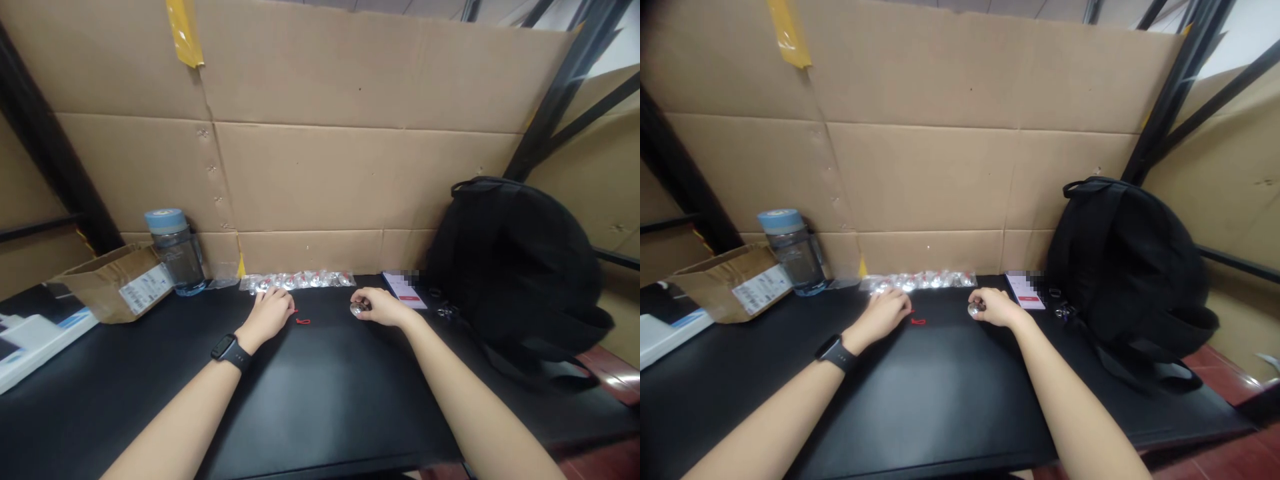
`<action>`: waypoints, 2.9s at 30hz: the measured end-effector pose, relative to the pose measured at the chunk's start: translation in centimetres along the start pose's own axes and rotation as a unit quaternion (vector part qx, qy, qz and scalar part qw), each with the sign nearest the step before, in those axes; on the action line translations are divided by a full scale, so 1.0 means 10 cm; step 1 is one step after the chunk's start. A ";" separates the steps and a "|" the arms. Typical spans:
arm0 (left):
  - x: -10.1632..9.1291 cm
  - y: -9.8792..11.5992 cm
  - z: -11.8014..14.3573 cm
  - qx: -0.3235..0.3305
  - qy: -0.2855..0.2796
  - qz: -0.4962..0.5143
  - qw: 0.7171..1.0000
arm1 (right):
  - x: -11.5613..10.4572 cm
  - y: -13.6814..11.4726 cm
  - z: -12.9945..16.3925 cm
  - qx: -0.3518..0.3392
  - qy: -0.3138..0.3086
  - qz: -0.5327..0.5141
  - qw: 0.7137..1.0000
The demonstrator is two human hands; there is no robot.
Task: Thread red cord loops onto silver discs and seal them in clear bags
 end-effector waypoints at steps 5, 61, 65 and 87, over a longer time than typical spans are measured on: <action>-0.02 0.04 -0.01 0.007 0.014 0.025 1.000 | 0.02 -0.01 -0.02 0.008 0.006 -0.010 1.000; -0.38 0.59 -0.06 -0.022 0.199 0.229 0.952 | -0.04 -0.85 0.24 -0.141 0.146 -0.398 0.895; -0.47 0.69 -0.03 -0.019 0.223 0.226 0.948 | -0.02 -0.97 0.30 -0.153 0.144 -0.457 0.864; -0.73 0.93 0.12 0.105 0.290 -0.033 0.951 | 0.09 -1.02 0.32 -0.173 0.100 -0.575 0.793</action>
Point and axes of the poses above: each hand's wrist, its own z-axis away from the middle knuckle, its own x-axis out of the palm, y = z × x, the point moved 5 cm from there along -z, towards the middle knuckle, and after that the axes turned 9 degrees about x, right-handed, at the moved point
